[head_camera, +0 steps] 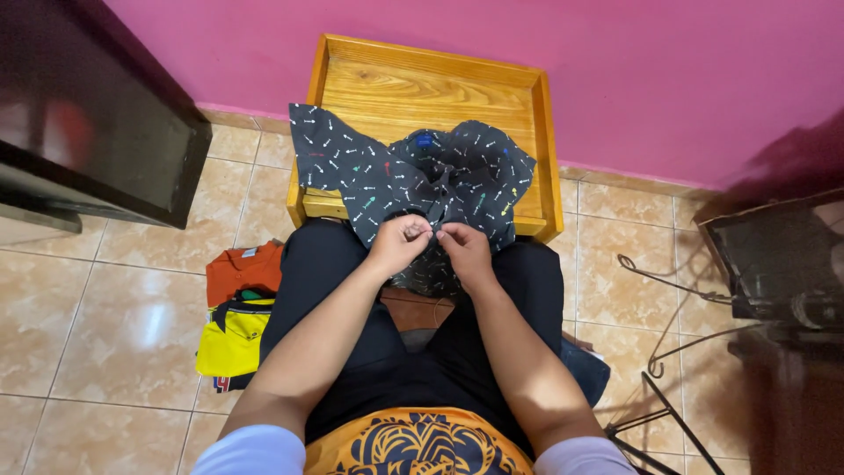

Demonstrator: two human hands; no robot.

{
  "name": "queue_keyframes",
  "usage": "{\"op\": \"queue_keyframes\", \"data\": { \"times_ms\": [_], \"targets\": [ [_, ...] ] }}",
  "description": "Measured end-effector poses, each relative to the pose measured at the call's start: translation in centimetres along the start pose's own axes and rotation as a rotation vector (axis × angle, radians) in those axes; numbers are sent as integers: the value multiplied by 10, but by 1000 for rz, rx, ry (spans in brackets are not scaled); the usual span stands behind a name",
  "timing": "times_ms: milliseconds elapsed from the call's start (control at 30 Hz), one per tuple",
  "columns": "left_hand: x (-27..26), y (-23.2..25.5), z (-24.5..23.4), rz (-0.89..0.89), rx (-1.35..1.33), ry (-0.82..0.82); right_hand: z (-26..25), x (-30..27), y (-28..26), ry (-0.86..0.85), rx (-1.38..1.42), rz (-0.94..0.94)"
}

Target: The person folds a shirt by placing it face-down on a wooden surface, smoothing the fabric by hand, folding the sleeves and sides inward, and then folding the bottom of the garment up to the top.

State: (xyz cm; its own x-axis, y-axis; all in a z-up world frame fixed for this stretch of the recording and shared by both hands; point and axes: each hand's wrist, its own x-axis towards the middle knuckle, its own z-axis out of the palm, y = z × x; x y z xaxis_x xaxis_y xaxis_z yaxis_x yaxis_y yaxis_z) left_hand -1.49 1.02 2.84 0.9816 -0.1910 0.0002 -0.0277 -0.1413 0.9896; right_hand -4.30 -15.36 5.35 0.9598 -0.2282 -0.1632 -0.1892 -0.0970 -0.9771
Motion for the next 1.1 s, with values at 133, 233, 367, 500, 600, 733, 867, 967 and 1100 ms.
{"op": "queue_keyframes", "data": {
  "times_ms": [133, 233, 367, 500, 600, 733, 867, 967, 1100],
  "targets": [
    [-1, 8, 0, 31, 89, 94, -2, 1, 0, 7, -77, -7],
    [3, 10, -4, 102, 191, 154, -2, 3, 1, 17, -181, -19],
    [-4, 25, 0, 202, 339, 152, -1, -2, -2, 5, -197, -41],
    [-6, 24, 8, 232, 323, 114, 1, 0, 4, 15, -290, -51],
    [-4, 15, 8, 189, 218, 101, 0, 1, 5, 26, -313, -50],
    [-2, 6, 6, 155, 147, 84, -2, 7, 20, 1, -275, -34],
    [-2, 0, 6, 132, 138, 68, -3, 3, 5, -9, -240, -15],
    [-2, -2, 5, 110, 119, 35, -3, 5, 8, -9, -242, -3],
    [-4, 5, 7, 70, 73, 1, -4, 8, 14, -18, -236, -15]
  ]
}}
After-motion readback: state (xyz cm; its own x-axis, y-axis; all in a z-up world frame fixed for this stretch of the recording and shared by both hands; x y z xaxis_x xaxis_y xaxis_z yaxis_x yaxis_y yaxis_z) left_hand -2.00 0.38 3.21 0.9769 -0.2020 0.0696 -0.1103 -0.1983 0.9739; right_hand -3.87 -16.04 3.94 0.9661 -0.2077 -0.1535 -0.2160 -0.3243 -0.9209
